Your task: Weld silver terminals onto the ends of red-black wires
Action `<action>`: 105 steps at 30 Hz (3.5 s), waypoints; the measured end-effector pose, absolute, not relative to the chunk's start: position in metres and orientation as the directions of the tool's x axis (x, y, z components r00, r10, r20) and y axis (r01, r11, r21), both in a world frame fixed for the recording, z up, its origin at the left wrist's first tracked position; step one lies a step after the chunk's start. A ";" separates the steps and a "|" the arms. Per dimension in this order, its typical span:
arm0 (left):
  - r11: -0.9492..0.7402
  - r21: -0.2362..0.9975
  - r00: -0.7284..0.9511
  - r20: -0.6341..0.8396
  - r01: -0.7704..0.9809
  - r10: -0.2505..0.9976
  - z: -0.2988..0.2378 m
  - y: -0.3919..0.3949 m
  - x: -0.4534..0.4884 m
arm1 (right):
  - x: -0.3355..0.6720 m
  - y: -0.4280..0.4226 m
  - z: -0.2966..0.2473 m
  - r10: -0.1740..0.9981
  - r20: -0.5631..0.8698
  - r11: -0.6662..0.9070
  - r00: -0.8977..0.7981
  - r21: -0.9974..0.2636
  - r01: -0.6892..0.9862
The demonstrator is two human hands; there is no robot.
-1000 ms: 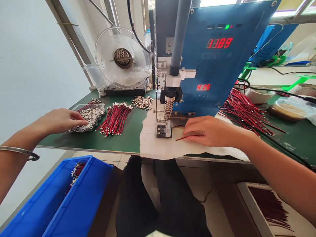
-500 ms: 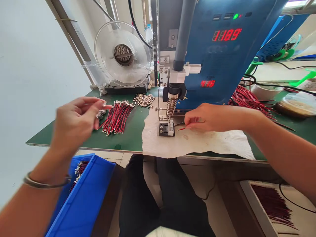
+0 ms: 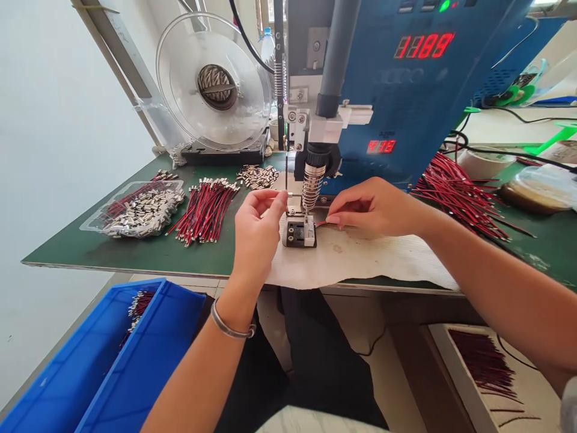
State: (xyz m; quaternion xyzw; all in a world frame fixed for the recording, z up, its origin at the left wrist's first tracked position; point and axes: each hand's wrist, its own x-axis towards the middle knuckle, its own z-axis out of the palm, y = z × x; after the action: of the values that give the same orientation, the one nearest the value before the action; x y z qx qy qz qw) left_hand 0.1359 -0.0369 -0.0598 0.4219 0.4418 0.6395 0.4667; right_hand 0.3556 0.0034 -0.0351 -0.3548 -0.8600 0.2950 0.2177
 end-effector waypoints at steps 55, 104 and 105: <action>-0.061 0.995 -0.161 0.073 0.077 0.984 -0.080 -0.050 0.133 | 0.345 -0.008 -0.049 0.547 0.513 0.826 -0.661 -0.202 0.527; -0.024 0.997 -0.192 0.038 0.071 0.981 -0.080 -0.051 0.133 | 0.331 -0.021 -0.046 0.754 0.422 0.655 -0.503 -0.421 0.627; -0.027 0.997 -0.191 0.040 0.071 0.981 -0.081 -0.051 0.133 | 0.331 -0.021 -0.046 0.753 0.424 0.656 -0.503 -0.425 0.624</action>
State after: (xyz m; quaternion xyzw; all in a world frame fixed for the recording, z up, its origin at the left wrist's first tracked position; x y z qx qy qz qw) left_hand 0.1327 -0.0508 -0.0806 0.4745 0.5541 0.5371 0.4235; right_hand 0.3307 -0.0207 -0.0461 -0.4003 -0.8600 0.1088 0.2972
